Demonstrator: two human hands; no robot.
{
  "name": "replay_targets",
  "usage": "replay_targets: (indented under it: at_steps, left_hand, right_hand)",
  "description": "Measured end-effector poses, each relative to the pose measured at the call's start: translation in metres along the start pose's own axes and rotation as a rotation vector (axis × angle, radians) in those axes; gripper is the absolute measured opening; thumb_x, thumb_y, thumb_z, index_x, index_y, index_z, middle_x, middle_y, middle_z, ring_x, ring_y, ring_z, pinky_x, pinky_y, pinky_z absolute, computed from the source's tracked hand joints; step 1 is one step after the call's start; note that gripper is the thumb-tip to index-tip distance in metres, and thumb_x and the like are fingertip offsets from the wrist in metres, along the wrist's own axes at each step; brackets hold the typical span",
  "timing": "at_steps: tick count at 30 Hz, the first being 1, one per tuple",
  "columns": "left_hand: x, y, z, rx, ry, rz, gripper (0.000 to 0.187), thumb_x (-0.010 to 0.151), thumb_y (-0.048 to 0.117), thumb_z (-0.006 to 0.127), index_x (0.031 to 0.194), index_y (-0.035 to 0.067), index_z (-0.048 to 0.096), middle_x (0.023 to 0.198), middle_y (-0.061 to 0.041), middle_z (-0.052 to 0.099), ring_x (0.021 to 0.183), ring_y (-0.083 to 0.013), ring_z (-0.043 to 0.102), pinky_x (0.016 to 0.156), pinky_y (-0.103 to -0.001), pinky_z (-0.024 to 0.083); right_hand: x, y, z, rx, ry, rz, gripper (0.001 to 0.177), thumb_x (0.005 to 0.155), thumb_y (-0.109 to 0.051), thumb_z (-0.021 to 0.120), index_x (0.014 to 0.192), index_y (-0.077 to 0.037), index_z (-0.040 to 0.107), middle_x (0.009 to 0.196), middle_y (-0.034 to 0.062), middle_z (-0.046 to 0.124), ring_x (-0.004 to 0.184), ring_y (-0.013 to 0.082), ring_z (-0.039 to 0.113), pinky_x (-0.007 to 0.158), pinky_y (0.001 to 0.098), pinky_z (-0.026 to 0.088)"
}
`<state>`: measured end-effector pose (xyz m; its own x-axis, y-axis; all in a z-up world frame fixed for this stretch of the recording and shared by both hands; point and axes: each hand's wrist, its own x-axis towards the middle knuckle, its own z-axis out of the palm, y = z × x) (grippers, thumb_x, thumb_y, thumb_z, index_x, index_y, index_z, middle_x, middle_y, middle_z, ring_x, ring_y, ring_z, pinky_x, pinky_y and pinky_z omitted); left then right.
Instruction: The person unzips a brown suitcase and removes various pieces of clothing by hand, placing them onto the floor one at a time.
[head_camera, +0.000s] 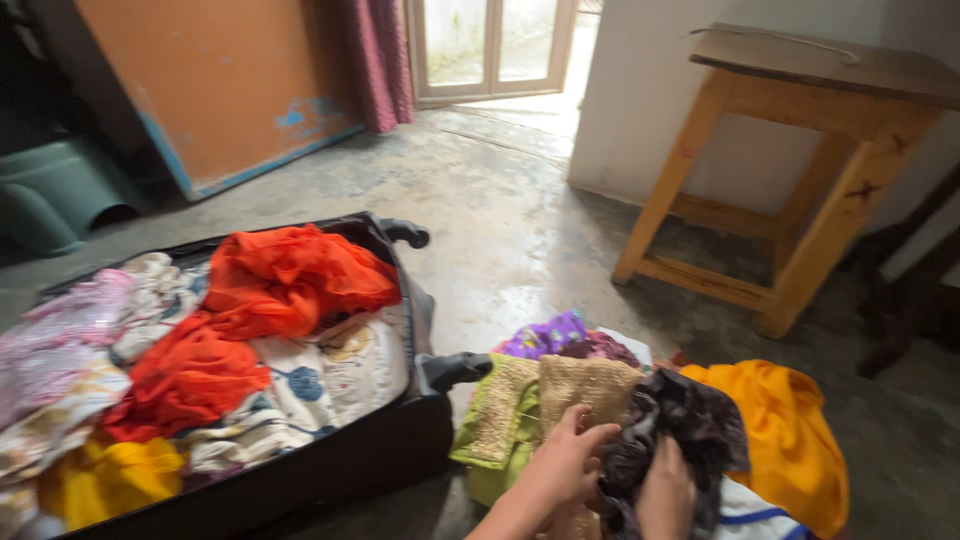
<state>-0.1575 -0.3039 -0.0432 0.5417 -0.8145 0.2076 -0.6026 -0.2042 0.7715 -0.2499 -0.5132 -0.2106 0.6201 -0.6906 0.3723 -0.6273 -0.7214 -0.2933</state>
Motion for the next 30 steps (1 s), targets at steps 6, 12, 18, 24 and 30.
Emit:
replay_targets:
  at_steps: [6, 12, 18, 24, 30]
  left_hand:
    - [-0.047, 0.012, -0.159, 0.041, 0.252, -0.019, 0.048, 0.081, -0.006, 0.056, 0.125, 0.009, 0.067, 0.130, -0.017, 0.059, 0.117, -0.0351, 0.063, 0.100, -0.040, 0.052]
    - [-0.087, -0.056, -0.288, 0.429, 0.646, -0.084, 0.045, 0.074, -0.008, 0.053, 0.113, 0.004, 0.072, 0.116, -0.016, 0.066, 0.114, -0.0347, 0.059, 0.103, -0.046, 0.045]
    - [-0.163, -0.129, -0.364, 0.883, 0.811, -0.414, 0.043, 0.079, 0.003, 0.064, 0.122, 0.011, 0.069, 0.129, -0.010, 0.063, 0.125, -0.0338, 0.054, 0.098, -0.050, 0.045]
    - [-0.201, -0.148, -0.378, 0.819, 0.734, -0.678, 0.065, 0.075, 0.027, 0.081, 0.134, 0.011, 0.059, 0.125, -0.009, 0.062, 0.122, -0.0300, 0.055, 0.100, -0.047, 0.045]
    - [-0.212, -0.170, -0.377, 0.798, 0.718, -0.667, 0.027, 0.083, 0.017, 0.073, 0.108, 0.007, 0.070, 0.111, -0.009, 0.071, 0.115, -0.0306, 0.060, 0.104, -0.044, 0.046]
  right_hand:
    - [0.009, -0.004, -0.016, 0.313, 0.340, -0.116, 0.074, 0.067, 0.001, 0.058, 0.140, -0.011, 0.061, 0.143, 0.0181, 0.057, 0.135, 0.0370, 0.055, 0.115, 0.0462, 0.045]
    - [0.003, -0.054, -0.095, 0.141, 0.387, -0.232, 0.074, 0.069, 0.006, 0.048, 0.140, -0.010, 0.062, 0.149, 0.0195, 0.057, 0.140, 0.0353, 0.056, 0.121, 0.0453, 0.043]
    - [-0.021, -0.198, -0.159, 0.541, 0.312, -0.231, 0.066, 0.076, 0.011, 0.049, 0.137, -0.009, 0.062, 0.146, 0.0150, 0.059, 0.140, 0.0314, 0.056, 0.103, 0.0401, 0.052]
    - [-0.041, -0.370, -0.200, 0.792, 0.244, -0.456, 0.062, 0.074, 0.014, 0.052, 0.133, -0.003, 0.060, 0.141, 0.0173, 0.061, 0.129, 0.0334, 0.060, 0.112, 0.0404, 0.047]
    - [-0.071, -0.492, -0.201, 0.960, 0.002, -0.633, 0.051, 0.083, 0.014, 0.046, 0.130, 0.001, 0.062, 0.137, 0.0181, 0.064, 0.130, 0.0348, 0.061, 0.113, 0.0419, 0.044]
